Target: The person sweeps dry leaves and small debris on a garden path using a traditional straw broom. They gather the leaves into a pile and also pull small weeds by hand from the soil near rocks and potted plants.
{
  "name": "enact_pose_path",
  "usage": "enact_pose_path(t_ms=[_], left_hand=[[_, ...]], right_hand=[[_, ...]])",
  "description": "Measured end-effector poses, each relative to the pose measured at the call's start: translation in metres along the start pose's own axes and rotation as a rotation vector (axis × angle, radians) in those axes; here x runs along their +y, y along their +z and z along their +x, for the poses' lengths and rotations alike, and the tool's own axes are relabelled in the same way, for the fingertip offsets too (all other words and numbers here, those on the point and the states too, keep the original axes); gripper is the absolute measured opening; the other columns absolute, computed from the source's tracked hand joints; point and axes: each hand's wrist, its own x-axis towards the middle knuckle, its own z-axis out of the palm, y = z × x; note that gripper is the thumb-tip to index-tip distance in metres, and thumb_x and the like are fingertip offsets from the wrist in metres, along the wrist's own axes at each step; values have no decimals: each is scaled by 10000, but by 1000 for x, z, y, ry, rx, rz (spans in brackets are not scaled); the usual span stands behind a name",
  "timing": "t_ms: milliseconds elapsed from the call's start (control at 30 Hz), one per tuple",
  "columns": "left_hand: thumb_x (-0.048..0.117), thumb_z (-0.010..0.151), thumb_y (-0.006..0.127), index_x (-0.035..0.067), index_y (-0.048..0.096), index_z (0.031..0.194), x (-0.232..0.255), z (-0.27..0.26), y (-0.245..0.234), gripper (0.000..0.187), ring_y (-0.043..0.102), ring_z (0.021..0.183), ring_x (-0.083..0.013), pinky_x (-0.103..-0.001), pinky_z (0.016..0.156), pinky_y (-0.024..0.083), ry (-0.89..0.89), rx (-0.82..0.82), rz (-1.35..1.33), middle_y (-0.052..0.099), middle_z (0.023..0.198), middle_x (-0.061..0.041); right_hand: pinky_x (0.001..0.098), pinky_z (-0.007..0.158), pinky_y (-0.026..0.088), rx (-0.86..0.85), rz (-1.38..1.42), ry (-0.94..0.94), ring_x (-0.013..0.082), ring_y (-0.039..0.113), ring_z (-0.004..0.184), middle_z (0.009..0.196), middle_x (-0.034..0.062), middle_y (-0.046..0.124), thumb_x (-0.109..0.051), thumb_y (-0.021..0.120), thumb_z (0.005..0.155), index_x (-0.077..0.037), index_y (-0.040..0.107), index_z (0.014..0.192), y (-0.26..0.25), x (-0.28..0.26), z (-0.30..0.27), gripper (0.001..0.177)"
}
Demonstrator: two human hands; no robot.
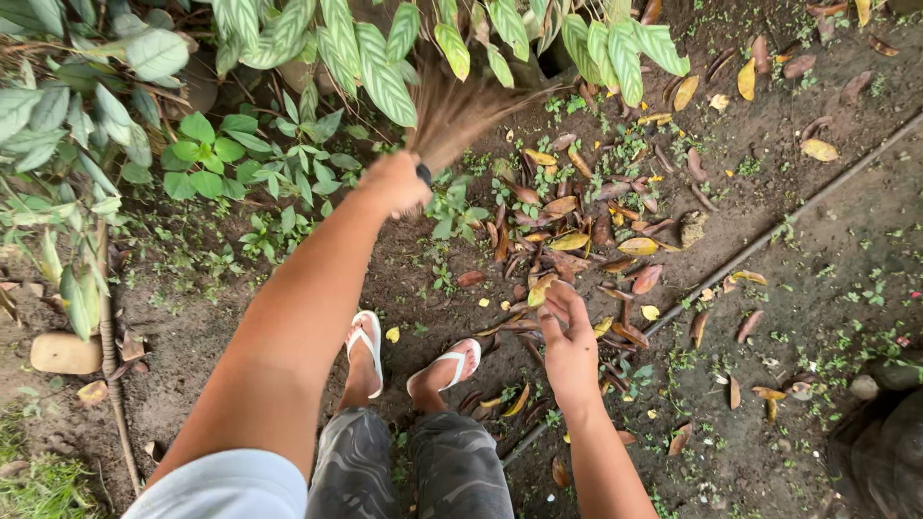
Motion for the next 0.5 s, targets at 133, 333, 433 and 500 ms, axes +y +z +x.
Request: enact_pose_path(t_ms=[133,333,433,500], left_hand=[[134,758,760,77,690,1210,0,-47,-20,461,655,604,-222,-344,508,503,92,-160,21,693,871,-133],[113,666,778,158,692,1306,-8,-118,-59,648,637,556,-269,-388,508,542,69,-128,-141,736,893,-155],[175,657,797,192,679,1324,-6,-113,-54,678,705,707,-294,-396,697,560,88,62,0,750,895,-161],[203,676,787,193,662,1323,-7,-93,-43,658,744,816,-298,-404,801,572,69,184,66,754,922,-159]], right_hand=[[324,1069,442,5,-42,-3,202,588,1278,1336,108,645,-111,580,974,-35,552,1376,5,5,4,411],[329,1056,455,0,-74,5,193,593,1269,1334,100,649,-127,585,973,-45,548,1379,0,9,7,415],[336,1059,457,4,-61,-7,205,596,1263,1330,105,648,-117,587,968,-43,545,1381,-4,16,11,422],[340,1067,454,1,-30,-15,211,594,1270,1330,108,651,-107,585,963,-42,543,1386,-6,19,12,430]])
